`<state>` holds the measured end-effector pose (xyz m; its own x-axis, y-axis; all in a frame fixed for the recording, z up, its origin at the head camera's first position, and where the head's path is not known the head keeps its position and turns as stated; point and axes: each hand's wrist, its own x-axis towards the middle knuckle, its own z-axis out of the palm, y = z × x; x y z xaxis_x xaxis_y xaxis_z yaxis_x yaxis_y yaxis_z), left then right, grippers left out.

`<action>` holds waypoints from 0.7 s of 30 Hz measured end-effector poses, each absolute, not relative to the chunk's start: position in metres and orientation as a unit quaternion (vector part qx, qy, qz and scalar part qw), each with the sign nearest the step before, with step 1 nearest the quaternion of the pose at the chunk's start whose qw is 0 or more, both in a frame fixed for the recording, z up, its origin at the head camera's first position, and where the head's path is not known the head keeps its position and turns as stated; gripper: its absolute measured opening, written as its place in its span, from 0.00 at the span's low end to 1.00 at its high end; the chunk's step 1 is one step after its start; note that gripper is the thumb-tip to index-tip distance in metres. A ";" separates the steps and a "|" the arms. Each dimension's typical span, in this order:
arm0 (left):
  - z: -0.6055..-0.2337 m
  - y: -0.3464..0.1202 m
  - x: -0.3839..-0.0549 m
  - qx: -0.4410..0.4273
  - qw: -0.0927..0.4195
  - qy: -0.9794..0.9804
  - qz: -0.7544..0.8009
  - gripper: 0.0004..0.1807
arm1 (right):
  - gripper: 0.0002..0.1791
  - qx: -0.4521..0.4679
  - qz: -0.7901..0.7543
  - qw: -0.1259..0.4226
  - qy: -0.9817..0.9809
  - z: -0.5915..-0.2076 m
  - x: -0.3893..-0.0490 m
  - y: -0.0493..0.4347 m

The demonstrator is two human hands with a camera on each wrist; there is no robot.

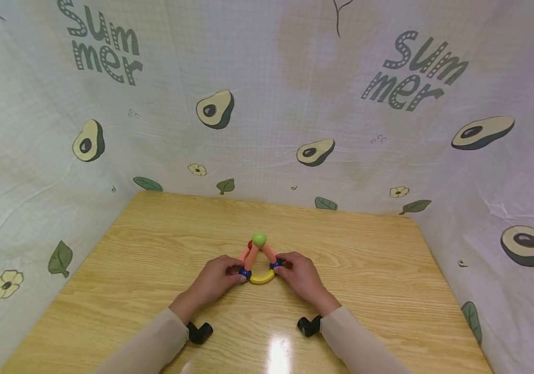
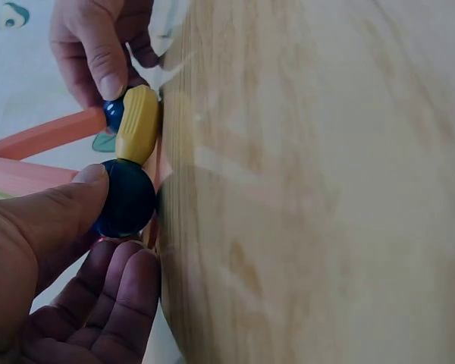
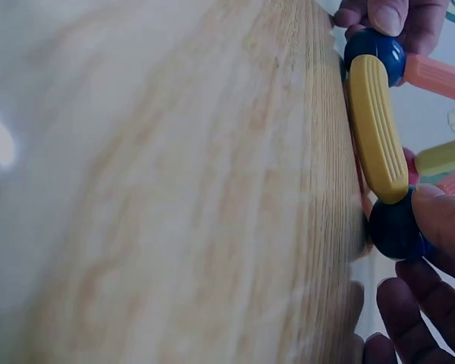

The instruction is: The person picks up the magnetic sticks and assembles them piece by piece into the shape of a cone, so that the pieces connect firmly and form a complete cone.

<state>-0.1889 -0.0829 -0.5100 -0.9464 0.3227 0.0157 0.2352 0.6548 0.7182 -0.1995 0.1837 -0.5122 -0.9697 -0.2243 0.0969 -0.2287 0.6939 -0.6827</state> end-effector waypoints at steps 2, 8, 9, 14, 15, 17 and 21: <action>-0.510 -0.083 -0.189 0.149 0.058 0.906 0.391 0.18 | 0.18 0.122 0.377 0.002 -0.918 -0.513 -0.201 0.183; -0.513 -0.082 -0.190 0.137 0.063 0.897 0.416 0.18 | 0.17 0.127 0.386 0.004 -0.914 -0.516 -0.202 0.185; -0.514 -0.082 -0.190 0.139 0.062 0.895 0.418 0.18 | 0.17 0.125 0.387 0.004 -0.914 -0.517 -0.202 0.185; -0.515 -0.081 -0.192 0.144 0.057 0.894 0.420 0.18 | 0.18 0.114 0.388 0.002 -0.915 -0.519 -0.204 0.186; -0.515 -0.081 -0.192 0.146 0.056 0.895 0.418 0.18 | 0.19 0.112 0.389 0.000 -0.914 -0.519 -0.204 0.185; -0.515 -0.082 -0.192 0.145 0.055 0.897 0.414 0.18 | 0.20 0.109 0.390 -0.001 -0.914 -0.519 -0.204 0.185; -0.516 -0.093 -0.191 0.143 0.041 0.899 0.412 0.19 | 0.24 0.092 0.399 -0.010 -0.912 -0.515 -0.201 0.188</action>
<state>-0.1908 -0.0929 -0.5158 -0.9559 0.2906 0.0431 0.2225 0.6202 0.7522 -0.2012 0.1883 -0.5153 -0.9829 -0.1758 0.0544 -0.1592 0.6643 -0.7303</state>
